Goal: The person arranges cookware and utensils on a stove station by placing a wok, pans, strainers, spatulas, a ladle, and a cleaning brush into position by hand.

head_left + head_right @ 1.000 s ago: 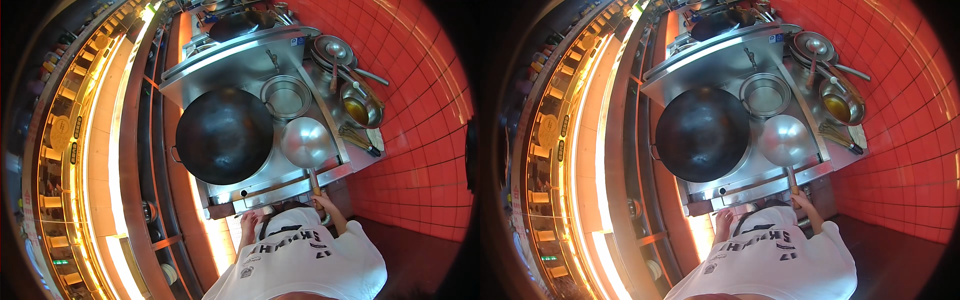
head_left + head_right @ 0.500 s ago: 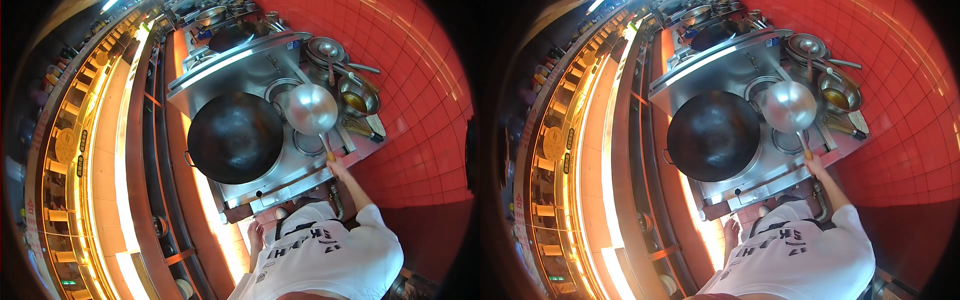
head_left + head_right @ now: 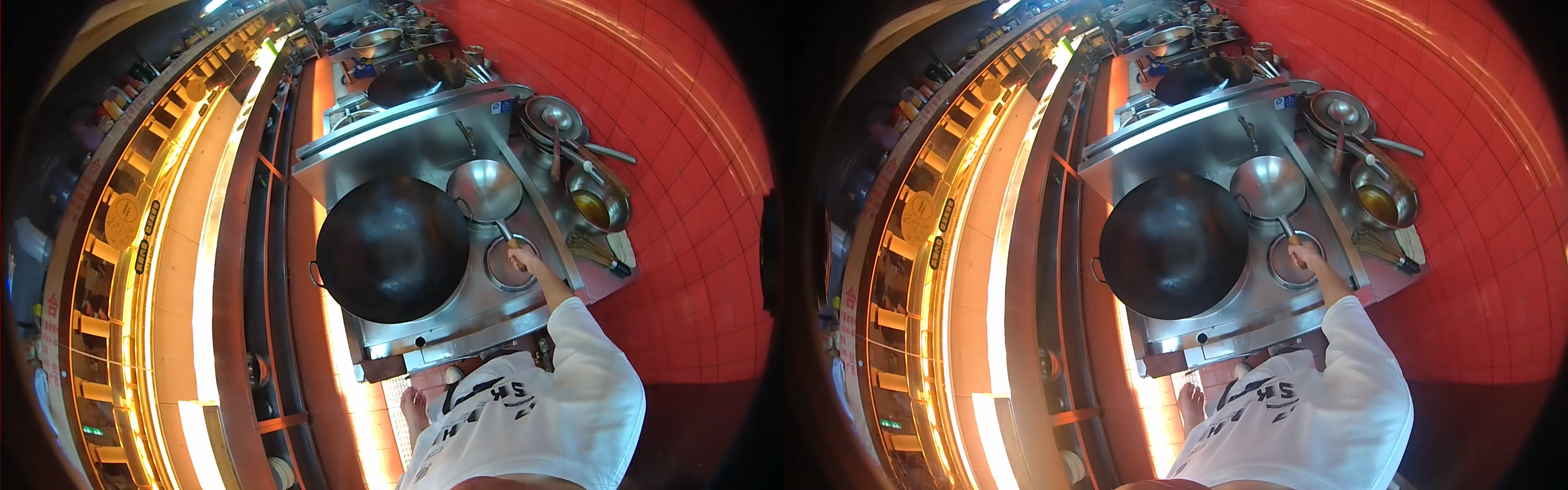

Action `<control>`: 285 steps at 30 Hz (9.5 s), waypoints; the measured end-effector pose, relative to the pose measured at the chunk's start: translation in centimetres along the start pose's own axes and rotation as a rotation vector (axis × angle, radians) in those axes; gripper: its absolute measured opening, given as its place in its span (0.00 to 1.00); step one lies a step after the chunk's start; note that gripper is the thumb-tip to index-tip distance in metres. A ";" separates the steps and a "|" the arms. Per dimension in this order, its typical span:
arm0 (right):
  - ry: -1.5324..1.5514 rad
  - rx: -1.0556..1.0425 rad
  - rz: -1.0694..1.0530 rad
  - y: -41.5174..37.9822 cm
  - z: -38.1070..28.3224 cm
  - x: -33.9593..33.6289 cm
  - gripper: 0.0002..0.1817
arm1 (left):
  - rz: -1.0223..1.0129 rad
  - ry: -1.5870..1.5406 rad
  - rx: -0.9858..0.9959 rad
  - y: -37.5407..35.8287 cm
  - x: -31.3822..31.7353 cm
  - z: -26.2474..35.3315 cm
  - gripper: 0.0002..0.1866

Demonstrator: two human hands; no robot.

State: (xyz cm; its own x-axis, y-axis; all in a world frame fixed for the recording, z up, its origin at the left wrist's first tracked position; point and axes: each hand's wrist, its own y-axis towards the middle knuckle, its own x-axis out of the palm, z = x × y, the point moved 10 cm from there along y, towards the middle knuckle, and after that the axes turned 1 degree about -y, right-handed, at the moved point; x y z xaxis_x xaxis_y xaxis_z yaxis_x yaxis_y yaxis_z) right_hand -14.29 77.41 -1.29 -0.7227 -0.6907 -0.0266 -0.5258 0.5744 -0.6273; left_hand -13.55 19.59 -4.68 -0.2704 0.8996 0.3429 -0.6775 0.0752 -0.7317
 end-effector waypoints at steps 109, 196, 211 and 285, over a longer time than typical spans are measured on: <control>-0.157 -0.229 -0.116 3.1 -2.0 -0.4 0.10 | 0.268 0.487 0.498 -0.8 1.2 3.5 0.11; 0.102 0.173 -0.174 10.6 -11.4 12.9 0.15 | -0.027 0.741 0.315 29.6 25.0 36.8 0.20; 0.268 -0.478 0.287 -4.7 -15.3 11.0 0.22 | -0.408 0.403 0.141 18.6 21.2 37.3 0.28; 0.568 -0.415 0.273 -2.5 -16.7 -12.9 0.24 | 0.063 0.164 -0.146 10.7 -25.1 -6.1 0.17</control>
State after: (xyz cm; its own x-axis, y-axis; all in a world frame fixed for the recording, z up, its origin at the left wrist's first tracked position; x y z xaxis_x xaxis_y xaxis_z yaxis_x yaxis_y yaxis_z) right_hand -11.12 92.22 13.58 -0.9128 -0.2316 0.3364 -0.3391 0.8888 -0.3083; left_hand -9.87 0.46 -24.68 -0.1868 0.9614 0.2021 -0.5532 0.0671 -0.8303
